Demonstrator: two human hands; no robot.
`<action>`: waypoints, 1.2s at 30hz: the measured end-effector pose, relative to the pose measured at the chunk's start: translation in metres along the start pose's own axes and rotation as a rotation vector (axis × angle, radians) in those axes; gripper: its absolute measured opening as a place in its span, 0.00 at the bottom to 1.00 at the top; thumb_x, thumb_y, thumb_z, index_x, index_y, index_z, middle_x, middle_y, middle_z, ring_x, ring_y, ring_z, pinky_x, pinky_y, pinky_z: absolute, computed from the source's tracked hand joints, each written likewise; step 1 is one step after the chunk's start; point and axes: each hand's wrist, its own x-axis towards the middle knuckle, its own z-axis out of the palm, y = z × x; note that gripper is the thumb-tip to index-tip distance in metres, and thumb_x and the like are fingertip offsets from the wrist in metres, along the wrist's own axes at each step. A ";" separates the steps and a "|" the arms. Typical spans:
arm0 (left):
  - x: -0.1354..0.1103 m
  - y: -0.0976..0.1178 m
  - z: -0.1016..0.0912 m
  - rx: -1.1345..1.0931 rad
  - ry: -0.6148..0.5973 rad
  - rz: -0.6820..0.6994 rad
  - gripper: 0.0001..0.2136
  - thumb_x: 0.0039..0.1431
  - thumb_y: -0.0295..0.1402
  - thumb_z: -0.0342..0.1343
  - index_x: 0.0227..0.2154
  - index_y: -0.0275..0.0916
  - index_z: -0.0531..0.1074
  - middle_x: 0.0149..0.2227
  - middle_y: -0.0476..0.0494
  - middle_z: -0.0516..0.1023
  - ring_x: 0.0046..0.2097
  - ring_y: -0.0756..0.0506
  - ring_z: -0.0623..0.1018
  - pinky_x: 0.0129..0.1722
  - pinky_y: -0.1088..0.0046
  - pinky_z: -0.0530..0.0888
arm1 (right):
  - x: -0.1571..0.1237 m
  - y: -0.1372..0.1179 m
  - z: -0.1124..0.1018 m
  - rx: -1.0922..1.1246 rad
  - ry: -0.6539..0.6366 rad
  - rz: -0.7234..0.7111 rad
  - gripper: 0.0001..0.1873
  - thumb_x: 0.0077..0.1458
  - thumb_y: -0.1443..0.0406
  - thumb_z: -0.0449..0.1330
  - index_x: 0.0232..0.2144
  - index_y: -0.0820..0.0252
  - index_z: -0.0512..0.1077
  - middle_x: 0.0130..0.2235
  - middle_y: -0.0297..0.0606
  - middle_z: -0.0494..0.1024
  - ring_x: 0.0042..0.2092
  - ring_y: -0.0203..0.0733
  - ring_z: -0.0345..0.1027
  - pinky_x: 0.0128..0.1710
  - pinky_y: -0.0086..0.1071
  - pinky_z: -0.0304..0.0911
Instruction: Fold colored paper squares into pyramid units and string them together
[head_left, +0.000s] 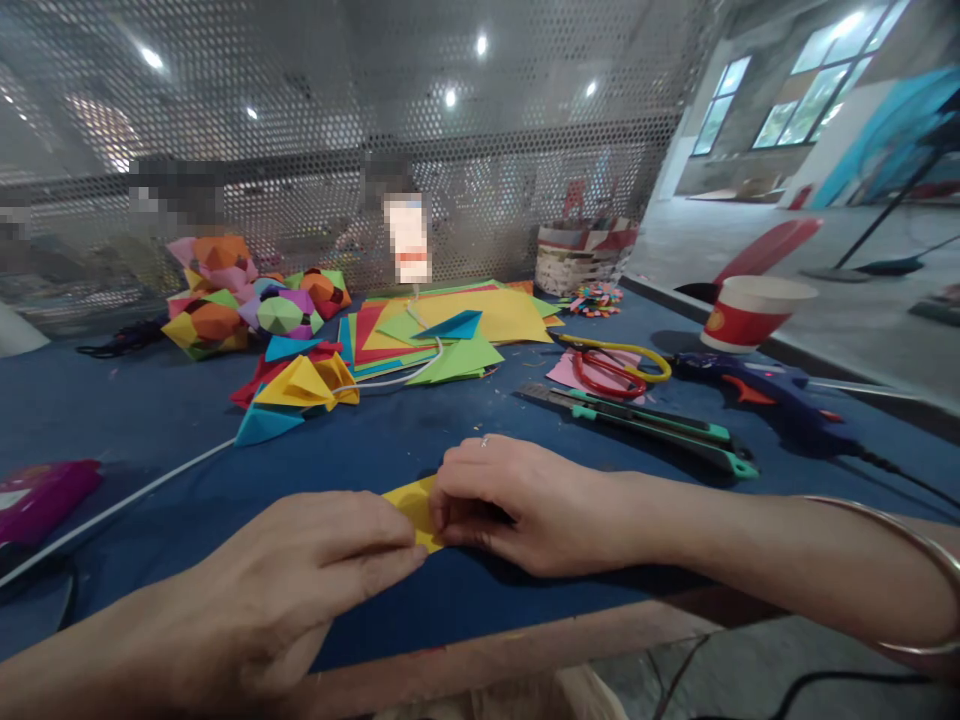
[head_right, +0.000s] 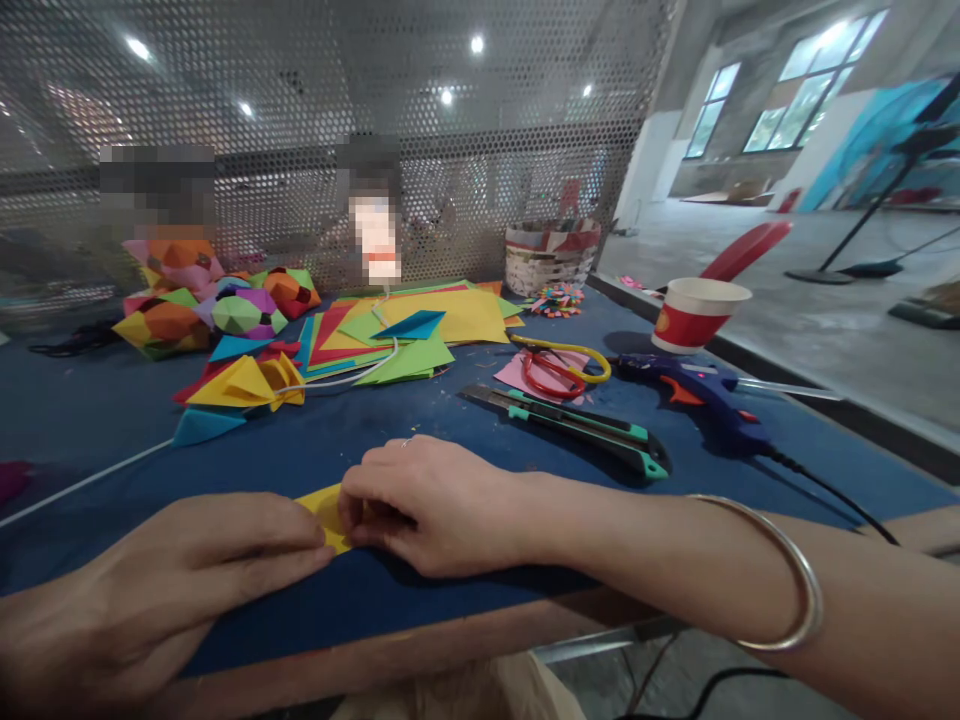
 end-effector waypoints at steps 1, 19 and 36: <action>0.002 -0.002 0.003 0.007 0.019 0.031 0.17 0.71 0.25 0.49 0.52 0.46 0.79 0.46 0.50 0.89 0.44 0.49 0.87 0.50 0.82 0.80 | -0.001 0.001 -0.001 -0.028 -0.008 -0.041 0.07 0.68 0.73 0.60 0.42 0.61 0.78 0.39 0.39 0.81 0.40 0.42 0.71 0.42 0.33 0.63; -0.007 -0.020 0.028 -0.031 0.006 0.125 0.14 0.78 0.46 0.52 0.52 0.41 0.72 0.42 0.44 0.88 0.40 0.46 0.88 0.38 0.76 0.82 | -0.001 0.013 -0.005 -0.163 -0.046 -0.336 0.23 0.59 0.75 0.53 0.48 0.61 0.85 0.37 0.40 0.83 0.35 0.43 0.70 0.38 0.39 0.66; -0.018 -0.019 0.025 0.060 0.035 0.107 0.16 0.71 0.48 0.61 0.50 0.41 0.77 0.44 0.47 0.88 0.42 0.46 0.88 0.44 0.78 0.84 | -0.003 0.022 -0.012 -0.041 0.103 -0.414 0.15 0.50 0.75 0.53 0.27 0.63 0.80 0.26 0.34 0.75 0.28 0.38 0.59 0.34 0.35 0.61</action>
